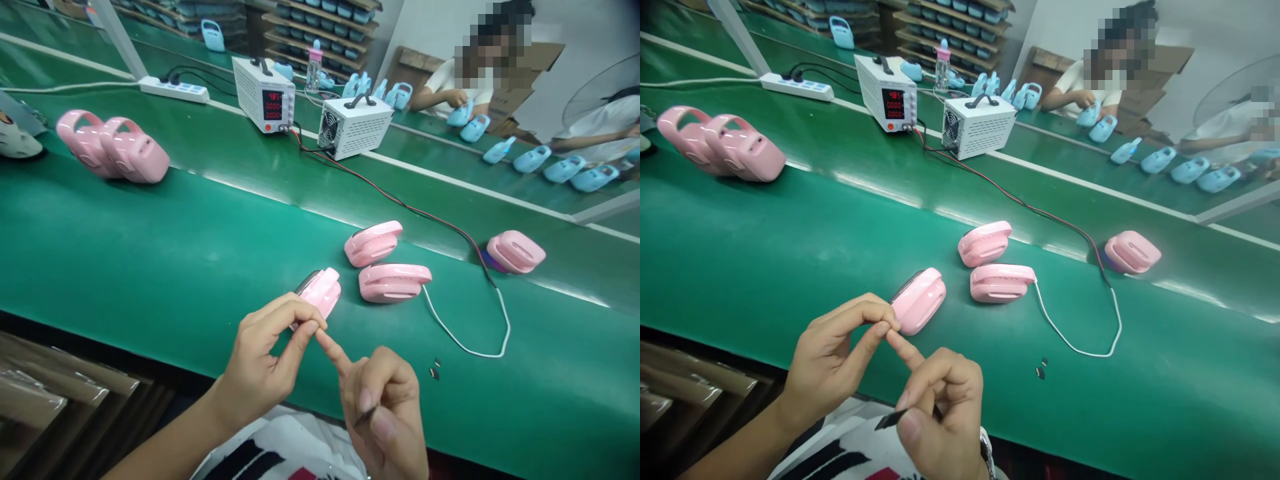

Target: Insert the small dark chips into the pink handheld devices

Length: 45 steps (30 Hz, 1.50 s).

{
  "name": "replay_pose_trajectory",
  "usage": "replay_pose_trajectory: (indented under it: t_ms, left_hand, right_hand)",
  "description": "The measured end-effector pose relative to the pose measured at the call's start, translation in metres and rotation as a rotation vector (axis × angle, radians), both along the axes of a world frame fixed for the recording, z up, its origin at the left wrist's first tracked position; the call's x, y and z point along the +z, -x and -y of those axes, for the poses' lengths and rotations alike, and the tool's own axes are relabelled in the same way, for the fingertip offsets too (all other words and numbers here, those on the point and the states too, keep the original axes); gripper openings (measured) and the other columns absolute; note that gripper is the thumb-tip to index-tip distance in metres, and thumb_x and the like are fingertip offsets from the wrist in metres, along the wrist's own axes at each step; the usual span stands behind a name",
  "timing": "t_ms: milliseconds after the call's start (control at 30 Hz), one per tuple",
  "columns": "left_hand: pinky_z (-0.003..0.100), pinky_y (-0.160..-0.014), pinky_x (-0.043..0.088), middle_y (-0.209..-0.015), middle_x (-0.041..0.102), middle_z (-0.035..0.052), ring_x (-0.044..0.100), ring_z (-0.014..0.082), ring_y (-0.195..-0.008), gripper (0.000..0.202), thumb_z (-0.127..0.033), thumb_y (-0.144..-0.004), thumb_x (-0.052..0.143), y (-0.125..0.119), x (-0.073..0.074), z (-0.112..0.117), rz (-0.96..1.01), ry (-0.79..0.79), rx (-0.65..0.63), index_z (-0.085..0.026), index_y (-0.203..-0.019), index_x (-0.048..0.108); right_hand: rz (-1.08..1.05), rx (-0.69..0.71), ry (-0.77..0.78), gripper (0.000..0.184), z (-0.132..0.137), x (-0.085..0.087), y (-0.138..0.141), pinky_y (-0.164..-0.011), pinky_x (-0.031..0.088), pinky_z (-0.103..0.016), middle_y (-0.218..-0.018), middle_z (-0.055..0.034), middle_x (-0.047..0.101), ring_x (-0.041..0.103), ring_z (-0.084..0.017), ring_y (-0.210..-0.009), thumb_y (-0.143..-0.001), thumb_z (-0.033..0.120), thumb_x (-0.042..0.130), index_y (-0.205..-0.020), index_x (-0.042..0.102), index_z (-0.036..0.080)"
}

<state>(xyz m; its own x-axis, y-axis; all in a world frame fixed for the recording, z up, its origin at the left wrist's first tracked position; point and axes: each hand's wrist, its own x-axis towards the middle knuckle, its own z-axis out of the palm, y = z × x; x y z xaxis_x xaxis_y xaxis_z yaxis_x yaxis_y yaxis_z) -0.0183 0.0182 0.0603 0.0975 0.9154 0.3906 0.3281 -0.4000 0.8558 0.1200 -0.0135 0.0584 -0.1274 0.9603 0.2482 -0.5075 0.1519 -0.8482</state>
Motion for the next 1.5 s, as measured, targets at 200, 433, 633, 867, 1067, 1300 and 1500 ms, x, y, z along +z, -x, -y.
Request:
replay_pose_trajectory:
  t_ms: [200, 433, 633, 867, 1067, 1300, 1500]
  left_hand:
    - [0.021, -0.054, 0.048, -0.060, 0.055, -0.0011, 0.054, 0.0100, -0.054, 0.021, -0.029, -0.088, 0.057, -0.014, 0.002, 0.001, 0.478, 0.437, -0.106, -0.017, -0.072, 0.063]
    - [0.019, -0.057, 0.048, -0.064, 0.057, -0.0004, 0.054, 0.0078, -0.057, 0.024, -0.034, -0.086, 0.063, -0.017, 0.007, 0.005, 0.603, 0.665, -0.248, -0.015, -0.071, 0.065]
    - [0.016, -0.057, 0.048, -0.061, 0.058, -0.0008, 0.056, 0.0077, -0.058, 0.026, -0.035, -0.084, 0.066, -0.014, 0.003, 0.007, 0.518, 0.616, -0.188, -0.015, -0.067, 0.065]
    - [0.013, -0.054, 0.045, -0.061, 0.062, -0.0003, 0.054, 0.0063, -0.057, 0.022, -0.031, -0.080, 0.070, -0.007, 0.009, 0.005, 0.444, 0.571, -0.152, -0.015, -0.065, 0.067]
    - [0.012, -0.055, 0.046, -0.064, 0.065, 0.0001, 0.056, 0.0055, -0.058, 0.017, -0.025, -0.079, 0.070, -0.002, 0.007, 0.002, 0.450, 0.571, -0.199, -0.015, -0.065, 0.069]
    - [0.013, -0.057, 0.048, -0.065, 0.067, -0.0006, 0.059, 0.0069, -0.060, 0.014, -0.023, -0.079, 0.070, -0.005, 0.009, 0.002, 0.398, 0.534, -0.171, -0.018, -0.067, 0.070]
    - [0.014, -0.061, 0.049, -0.067, 0.066, -0.0008, 0.062, 0.0085, -0.065, 0.010, -0.019, -0.079, 0.070, -0.012, 0.013, 0.003, 0.336, 0.462, -0.124, -0.018, -0.069, 0.069]
  right_hand:
    - [0.032, 0.000, 0.135, 0.018, 0.003, 0.003, -0.017, -0.046, 0.044, -0.014, -0.052, 0.0037, 0.048, 0.048, -0.005, -0.045, -0.083, 0.030, 0.066, -0.076, 0.058, 0.016]
    - [-0.120, 0.048, 0.386, 0.021, -0.003, 0.011, -0.025, -0.040, 0.032, -0.010, -0.063, 0.0046, 0.056, 0.017, 0.004, -0.035, -0.090, 0.034, 0.058, -0.083, 0.048, 0.017]
    - [-0.080, 0.057, 0.420, 0.021, -0.003, 0.013, -0.024, -0.042, 0.032, -0.010, -0.048, 0.0109, 0.039, 0.016, 0.003, -0.035, -0.092, 0.036, 0.057, -0.086, 0.047, 0.018]
    - [-0.049, 0.099, 0.452, 0.025, -0.008, 0.009, -0.021, -0.042, 0.031, -0.010, -0.045, 0.0124, 0.031, 0.015, 0.002, -0.035, -0.091, 0.040, 0.058, -0.087, 0.047, 0.018]
    - [-0.043, 0.103, 0.481, 0.024, -0.009, 0.006, -0.021, -0.042, 0.031, -0.011, -0.045, 0.0128, 0.029, 0.015, 0.002, -0.036, -0.091, 0.040, 0.058, -0.089, 0.047, 0.018]
    - [-0.044, 0.093, 0.496, 0.025, -0.009, 0.005, -0.021, -0.042, 0.031, -0.010, -0.046, 0.0121, 0.033, 0.016, 0.002, -0.036, -0.091, 0.039, 0.059, -0.089, 0.047, 0.018]
    - [-0.128, 0.137, 0.501, 0.023, -0.010, 0.003, -0.020, -0.042, 0.032, -0.010, -0.065, 0.0065, 0.052, 0.020, 0.005, -0.037, -0.091, 0.036, 0.059, -0.088, 0.048, 0.016]
